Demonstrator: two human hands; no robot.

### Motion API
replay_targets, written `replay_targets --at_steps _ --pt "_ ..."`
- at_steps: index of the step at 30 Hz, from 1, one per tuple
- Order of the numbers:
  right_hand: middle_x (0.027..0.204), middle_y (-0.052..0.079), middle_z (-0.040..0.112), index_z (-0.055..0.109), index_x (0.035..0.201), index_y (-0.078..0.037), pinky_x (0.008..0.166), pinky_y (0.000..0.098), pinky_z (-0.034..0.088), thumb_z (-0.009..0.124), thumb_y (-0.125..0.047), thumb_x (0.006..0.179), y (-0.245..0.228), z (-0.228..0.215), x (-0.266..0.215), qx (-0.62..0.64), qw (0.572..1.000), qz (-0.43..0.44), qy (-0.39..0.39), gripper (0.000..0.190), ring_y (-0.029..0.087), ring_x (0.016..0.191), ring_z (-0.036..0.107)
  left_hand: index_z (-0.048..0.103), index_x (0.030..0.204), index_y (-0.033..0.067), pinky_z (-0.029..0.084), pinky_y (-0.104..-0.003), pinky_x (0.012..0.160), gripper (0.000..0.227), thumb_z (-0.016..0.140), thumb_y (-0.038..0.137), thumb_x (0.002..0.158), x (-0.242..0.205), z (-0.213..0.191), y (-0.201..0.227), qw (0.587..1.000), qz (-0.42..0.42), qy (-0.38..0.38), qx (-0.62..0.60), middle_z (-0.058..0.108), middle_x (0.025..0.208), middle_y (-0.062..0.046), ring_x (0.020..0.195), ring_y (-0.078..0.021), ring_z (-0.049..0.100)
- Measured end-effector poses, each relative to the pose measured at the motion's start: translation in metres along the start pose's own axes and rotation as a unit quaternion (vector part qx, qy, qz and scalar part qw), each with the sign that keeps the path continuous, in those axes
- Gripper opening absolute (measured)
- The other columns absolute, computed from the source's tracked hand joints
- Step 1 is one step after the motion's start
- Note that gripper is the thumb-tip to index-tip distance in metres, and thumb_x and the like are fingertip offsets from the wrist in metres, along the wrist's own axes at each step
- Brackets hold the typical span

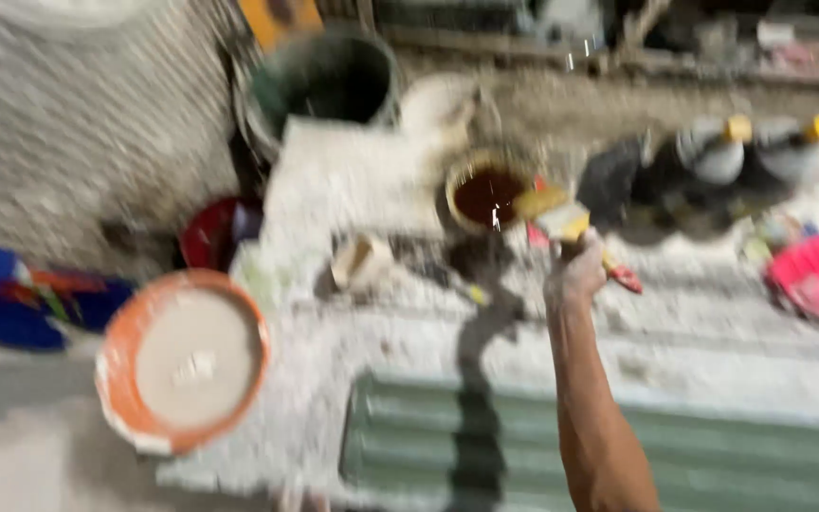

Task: Applying a coating to a green mold using a paintbrush.

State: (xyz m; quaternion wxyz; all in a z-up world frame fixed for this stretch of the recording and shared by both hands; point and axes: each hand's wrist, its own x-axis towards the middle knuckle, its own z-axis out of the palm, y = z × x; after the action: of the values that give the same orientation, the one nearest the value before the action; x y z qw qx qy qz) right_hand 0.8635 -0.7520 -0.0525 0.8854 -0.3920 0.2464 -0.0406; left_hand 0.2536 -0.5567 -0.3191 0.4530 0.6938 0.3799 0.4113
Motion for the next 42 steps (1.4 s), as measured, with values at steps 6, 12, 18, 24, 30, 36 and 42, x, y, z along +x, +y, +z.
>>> replay_targets --at_steps 6,12,18,24,30,36,42 --pt "0.114 0.009 0.07 0.067 0.116 -0.002 0.103 0.0348 0.057 0.067 -0.013 0.102 -0.138 -0.154 -0.092 0.173 0.977 0.0 -0.121 0.018 0.022 0.105 0.068 0.051 0.138 -0.0027 0.057 -0.037 0.079 0.052 0.066 0.017 0.093 0.072 0.002 0.131 0.962 -0.205 -0.178 0.04 0.066 0.12 -0.017 0.106 -0.0226 0.067" --pt "0.119 0.011 0.068 0.063 0.12 -0.002 0.103 0.0367 0.06 0.056 -0.036 0.101 -0.193 -0.221 -0.31 -0.015 0.958 -0.287 -0.02 0.04 0.025 0.11 0.069 0.049 0.142 -0.0022 0.06 -0.035 0.081 0.053 0.063 0.011 0.092 0.136 0.004 0.171 0.932 -0.159 -0.305 0.11 0.064 0.127 -0.019 0.104 -0.0257 0.07" --pt "0.126 0.011 0.061 0.052 0.13 -0.004 0.103 0.0383 0.059 0.053 -0.038 0.102 -0.023 -0.154 -0.383 -0.046 0.937 -0.343 0.054 0.044 0.025 0.115 0.065 0.048 0.143 -0.0011 0.056 -0.04 0.084 0.057 0.067 0.014 0.091 0.162 0.042 0.194 0.922 -0.107 -0.354 0.111 0.065 0.126 -0.021 0.105 -0.0304 0.068" --pt "0.133 0.01 0.053 0.041 0.14 -0.006 0.103 0.04 0.058 0.05 -0.041 0.104 -0.267 -0.432 -0.272 -0.062 0.907 -0.39 0.149 0.051 0.024 0.121 0.061 0.049 0.141 -0.0054 0.049 -0.044 0.097 0.054 0.069 0.011 0.094 0.169 0.062 0.178 0.939 0.017 -0.315 0.139 0.062 0.127 -0.027 0.115 -0.0366 0.061" --pt "0.141 0.009 0.046 0.03 0.15 -0.008 0.103 0.0416 0.058 0.047 -0.043 0.105 -0.234 -0.297 -0.267 -0.067 0.87 -0.433 0.225 0.059 0.024 0.126 0.057 0.045 0.142 -0.0046 0.047 -0.039 0.105 0.052 0.062 0.015 0.098 0.121 0.141 0.204 0.941 -0.037 -0.337 -0.018 0.059 0.136 -0.024 0.123 -0.0306 0.061" --pt "0.152 0.021 0.048 0.039 0.153 -0.004 0.111 0.0545 0.053 0.057 -0.025 0.1 -0.346 -0.366 -0.194 -0.014 0.907 -0.401 0.129 0.06 0.04 0.14 0.054 0.048 0.142 -0.0034 0.049 -0.042 0.102 0.051 0.066 0.018 0.1 0.052 0.249 0.309 0.924 0.043 -0.372 0.077 0.062 0.134 -0.021 0.122 -0.0318 0.063" --pt "0.141 0.03 0.056 0.043 0.147 0.003 0.11 0.0464 0.058 0.063 -0.021 0.111 -0.488 -0.592 -0.027 0.069 0.728 -0.603 0.318 0.048 0.039 0.128 0.068 0.048 0.144 -0.0007 0.05 -0.042 0.102 0.054 0.067 0.022 0.099 -0.07 0.368 0.329 0.924 0.033 -0.367 0.104 0.063 0.133 -0.021 0.119 -0.0309 0.064"
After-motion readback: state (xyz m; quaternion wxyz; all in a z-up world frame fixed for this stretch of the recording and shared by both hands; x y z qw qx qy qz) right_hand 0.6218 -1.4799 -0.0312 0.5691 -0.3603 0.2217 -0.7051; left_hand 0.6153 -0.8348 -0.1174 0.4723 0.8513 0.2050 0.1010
